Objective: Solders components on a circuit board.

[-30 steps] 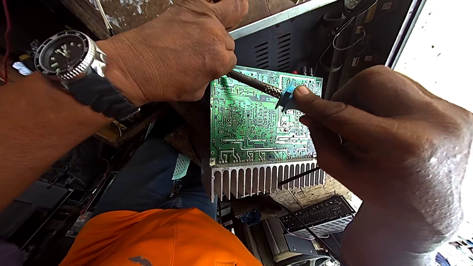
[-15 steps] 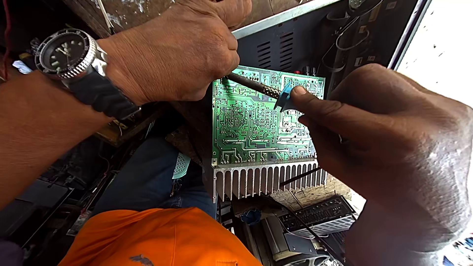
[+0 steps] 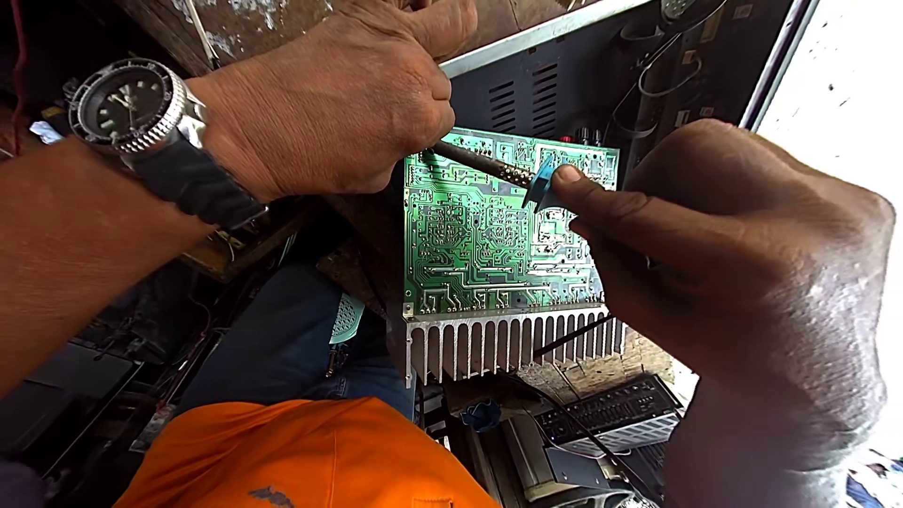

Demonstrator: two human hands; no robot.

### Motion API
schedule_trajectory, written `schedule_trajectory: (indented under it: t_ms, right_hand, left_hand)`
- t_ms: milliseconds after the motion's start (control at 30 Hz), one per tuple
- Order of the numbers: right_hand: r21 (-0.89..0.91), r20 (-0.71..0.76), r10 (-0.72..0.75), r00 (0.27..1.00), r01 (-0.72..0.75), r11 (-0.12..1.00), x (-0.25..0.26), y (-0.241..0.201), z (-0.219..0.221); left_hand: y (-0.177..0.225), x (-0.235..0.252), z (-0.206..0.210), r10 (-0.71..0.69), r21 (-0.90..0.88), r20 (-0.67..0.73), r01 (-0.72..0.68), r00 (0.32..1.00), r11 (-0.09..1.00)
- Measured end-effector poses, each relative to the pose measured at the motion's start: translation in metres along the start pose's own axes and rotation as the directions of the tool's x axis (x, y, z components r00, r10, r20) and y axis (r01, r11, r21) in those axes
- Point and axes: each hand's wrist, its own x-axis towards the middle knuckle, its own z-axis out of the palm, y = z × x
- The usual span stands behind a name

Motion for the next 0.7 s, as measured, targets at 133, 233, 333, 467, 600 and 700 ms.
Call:
schedule_trajectory:
  t_ms: [133, 233, 333, 467, 600, 700]
  right_hand:
    - [-0.009, -0.002, -0.005, 1.0, 0.005, 1.0, -0.0003, 0.0, 0.0002]
    - [-0.009, -0.013, -0.009, 1.0, 0.009, 1.0, -0.0009, -0.0001, 0.001]
    - [-0.007, -0.021, -0.011, 1.0, 0.011, 1.0, -0.0016, 0.0004, 0.0021]
    - [-0.016, -0.027, -0.018, 0.999, 0.018, 1.0, -0.0016, 0.0008, 0.003]
    - [-0.016, -0.026, -0.016, 1.0, 0.016, 1.0, -0.002, 0.0013, 0.0033]
    - [-0.01, -0.023, -0.011, 1.0, 0.01, 1.0, -0.0015, 0.0015, 0.0032]
  left_hand:
    - [0.0011, 0.0008, -0.0007, 0.001, 0.018, 0.011, -0.001, 1.0, 1.0]
    - [0.0017, 0.0005, -0.0009, -0.002, 0.021, 0.005, 0.002, 1.0, 1.0]
    - [0.0015, 0.0007, -0.0003, 0.006, 0.018, 0.005, -0.006, 1.0, 1.0]
    - [0.0012, 0.001, -0.0005, 0.004, 0.01, 0.013, -0.004, 1.0, 1.0]
    - [0.0015, 0.001, -0.0006, 0.001, 0.001, 0.013, -0.001, 1.0, 1.0]
    - [0.0009, 0.0014, -0.0007, 0.006, 0.002, 0.014, -0.006, 1.0, 1.0]
